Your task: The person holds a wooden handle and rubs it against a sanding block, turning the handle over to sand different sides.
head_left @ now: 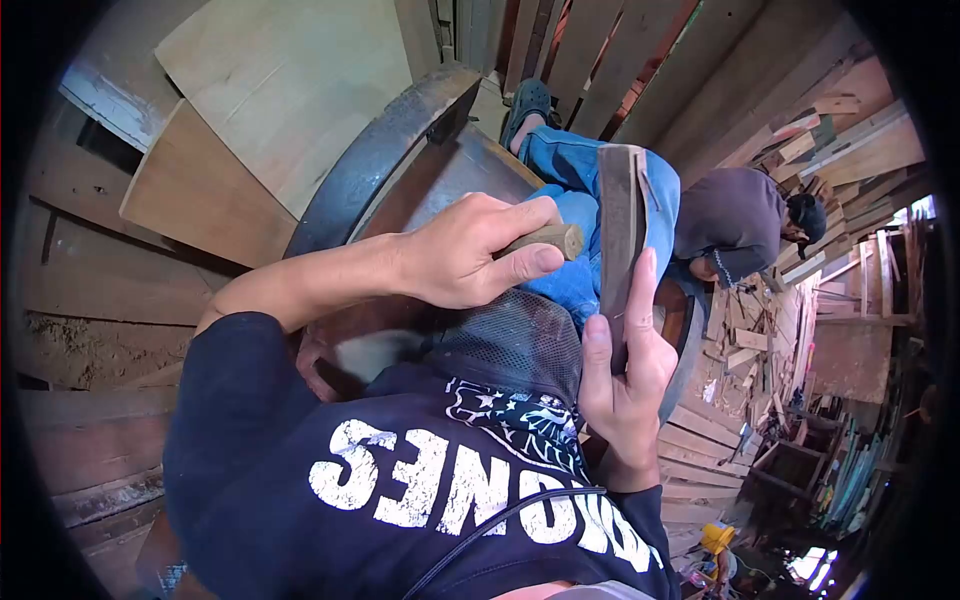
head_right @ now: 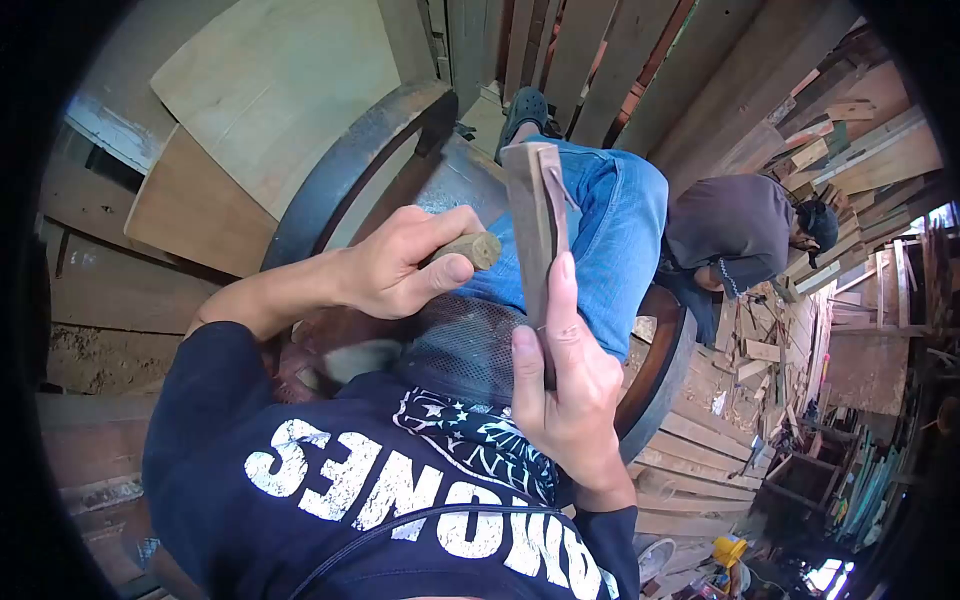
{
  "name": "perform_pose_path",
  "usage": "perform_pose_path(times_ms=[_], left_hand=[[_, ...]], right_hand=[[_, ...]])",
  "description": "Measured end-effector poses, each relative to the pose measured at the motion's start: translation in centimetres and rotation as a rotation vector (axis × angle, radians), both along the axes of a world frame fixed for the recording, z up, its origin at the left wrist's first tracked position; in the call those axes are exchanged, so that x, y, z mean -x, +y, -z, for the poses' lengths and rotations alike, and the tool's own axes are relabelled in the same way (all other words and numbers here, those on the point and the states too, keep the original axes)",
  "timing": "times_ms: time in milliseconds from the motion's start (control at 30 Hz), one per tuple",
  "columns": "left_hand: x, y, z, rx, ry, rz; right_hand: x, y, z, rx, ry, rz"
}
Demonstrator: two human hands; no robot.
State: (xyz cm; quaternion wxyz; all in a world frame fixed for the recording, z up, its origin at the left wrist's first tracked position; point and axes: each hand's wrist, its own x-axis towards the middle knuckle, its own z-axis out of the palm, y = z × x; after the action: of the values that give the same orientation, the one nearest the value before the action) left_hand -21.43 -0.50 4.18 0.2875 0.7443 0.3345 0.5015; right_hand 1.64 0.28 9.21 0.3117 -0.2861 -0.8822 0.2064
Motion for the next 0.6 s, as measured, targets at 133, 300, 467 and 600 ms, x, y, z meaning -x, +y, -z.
perform_pose_path(times_ms=[133,300,467,600], left_hand=[[0.2,-0.2,-0.4,0.054,-0.011,0.022],[0.0,-0.2,-0.4,0.115,-0.051,0.020],[-0.3,-0.4,-0.6,0.119,-0.090,-0.012],[-0.3,-0.3,-0.2,0.071,-0.022,0.007]], right_hand=[[0.0,-0.3,0.0,-0.006,-0.004,-0.024],[0.0,-1.0,-0.3,0.079,0.018,-0.015],[0.6,-0.6,0.7,-0.041,0.033,-0.039],[0.9,-0.5,0.7,-0.075,-0.028,0.000]])
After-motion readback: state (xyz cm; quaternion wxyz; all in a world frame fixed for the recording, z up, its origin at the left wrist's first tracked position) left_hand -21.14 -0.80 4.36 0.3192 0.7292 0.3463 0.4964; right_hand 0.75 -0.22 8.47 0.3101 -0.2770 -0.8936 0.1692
